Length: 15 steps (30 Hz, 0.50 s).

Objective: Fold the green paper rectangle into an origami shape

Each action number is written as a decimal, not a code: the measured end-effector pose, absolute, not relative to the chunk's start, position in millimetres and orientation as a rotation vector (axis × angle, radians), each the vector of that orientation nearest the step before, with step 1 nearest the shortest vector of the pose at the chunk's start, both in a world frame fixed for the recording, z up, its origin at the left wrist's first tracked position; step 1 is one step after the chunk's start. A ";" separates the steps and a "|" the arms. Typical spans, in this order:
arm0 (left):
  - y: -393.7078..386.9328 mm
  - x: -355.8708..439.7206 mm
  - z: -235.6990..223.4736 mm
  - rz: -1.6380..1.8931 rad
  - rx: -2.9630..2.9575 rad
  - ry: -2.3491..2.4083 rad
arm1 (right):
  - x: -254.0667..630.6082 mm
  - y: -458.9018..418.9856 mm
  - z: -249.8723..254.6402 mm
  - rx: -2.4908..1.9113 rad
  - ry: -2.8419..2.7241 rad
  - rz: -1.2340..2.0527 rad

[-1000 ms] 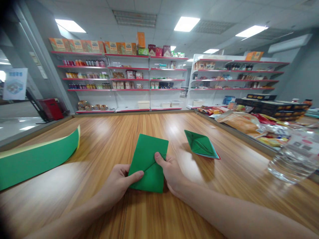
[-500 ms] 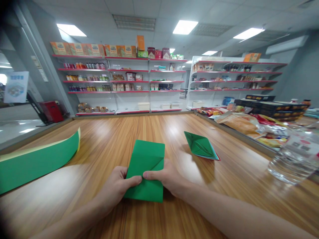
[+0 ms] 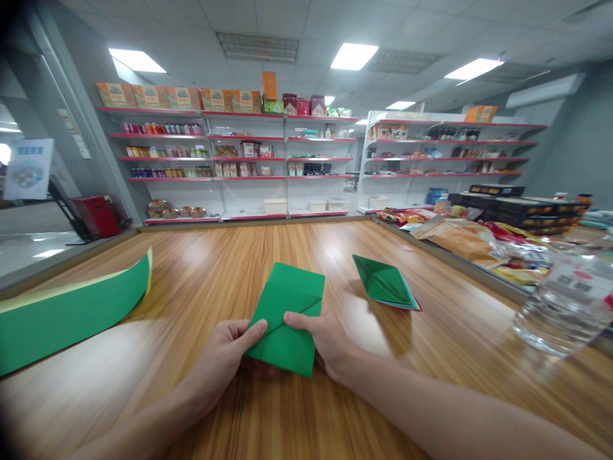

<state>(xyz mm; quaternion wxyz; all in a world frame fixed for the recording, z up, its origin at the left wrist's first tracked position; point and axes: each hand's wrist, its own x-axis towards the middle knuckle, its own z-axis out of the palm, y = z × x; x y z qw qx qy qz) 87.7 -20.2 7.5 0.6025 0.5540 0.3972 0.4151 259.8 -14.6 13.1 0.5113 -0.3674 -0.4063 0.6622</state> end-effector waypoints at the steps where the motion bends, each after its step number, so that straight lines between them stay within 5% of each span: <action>1: -20.3 87.3 7.9 0.962 1.301 0.936 | 260.3 -13.6 13.7 -0.894 -0.967 1.579; 15: -22.6 85.0 6.7 0.995 1.384 0.927 | 261.3 -12.8 12.3 -0.912 -0.910 1.568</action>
